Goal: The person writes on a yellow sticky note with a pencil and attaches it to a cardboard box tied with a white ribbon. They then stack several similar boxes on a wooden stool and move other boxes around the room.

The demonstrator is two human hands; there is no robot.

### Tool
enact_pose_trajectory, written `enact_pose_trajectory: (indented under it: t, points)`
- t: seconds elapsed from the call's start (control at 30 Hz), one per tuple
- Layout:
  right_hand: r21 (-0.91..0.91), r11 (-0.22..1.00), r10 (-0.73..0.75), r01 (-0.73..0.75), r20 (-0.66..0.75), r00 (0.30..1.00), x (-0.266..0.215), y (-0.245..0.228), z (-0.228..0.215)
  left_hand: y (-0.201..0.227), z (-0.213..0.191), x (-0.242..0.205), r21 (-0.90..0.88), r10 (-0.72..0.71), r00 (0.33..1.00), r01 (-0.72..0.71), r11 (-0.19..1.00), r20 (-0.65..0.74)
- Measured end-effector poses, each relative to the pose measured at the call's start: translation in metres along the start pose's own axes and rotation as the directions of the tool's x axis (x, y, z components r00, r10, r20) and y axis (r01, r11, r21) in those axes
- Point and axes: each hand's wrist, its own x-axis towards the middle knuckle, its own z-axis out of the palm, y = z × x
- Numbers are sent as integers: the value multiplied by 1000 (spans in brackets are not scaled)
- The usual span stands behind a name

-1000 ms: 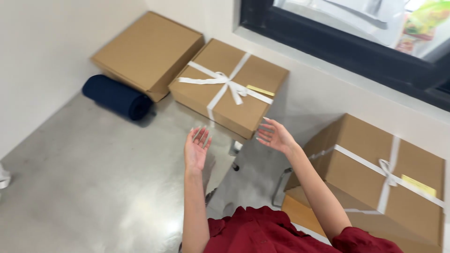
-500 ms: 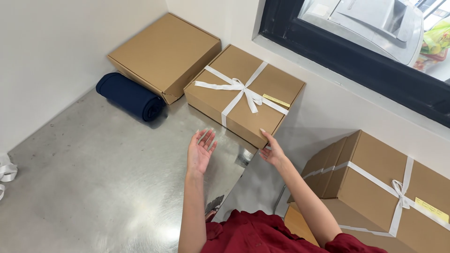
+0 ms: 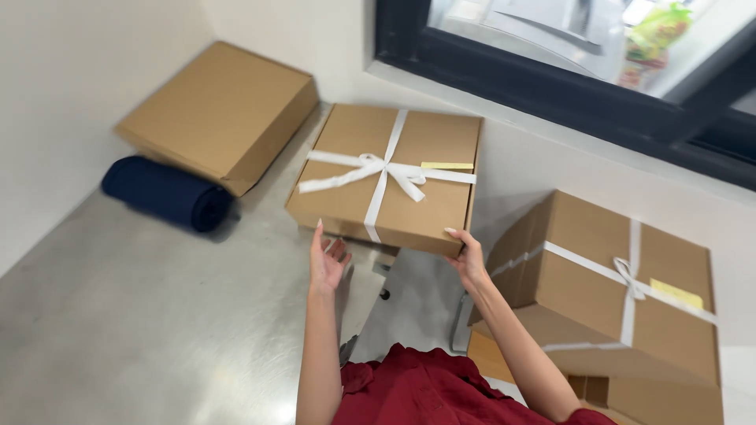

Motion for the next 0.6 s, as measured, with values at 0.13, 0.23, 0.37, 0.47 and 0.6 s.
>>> enact_pose_trajectory:
  t: [0.13,0.23,0.37,0.47,0.6]
  points:
    - [20,999,-25,27,-96,995,0,18,-77,-16,68,-66,35,-98,995,97,995,11]
    - [34,996,-75,80,-140,987,-4,25,-134,-51,76,-66,-21,-55,998,54,998,-24]
    - [59,979,-175,193,-235,956,-29,17,-203,-115,91,-66,-3,-65,998,65,998,-3]
    - [77,971,-193,228,-319,928,-51,1,-272,-175,121,-77,44,-100,993,97,994,66]
    - [165,959,-143,229,-414,899,-94,-12,-372,-265,151,-103,143,-201,969,181,973,141]
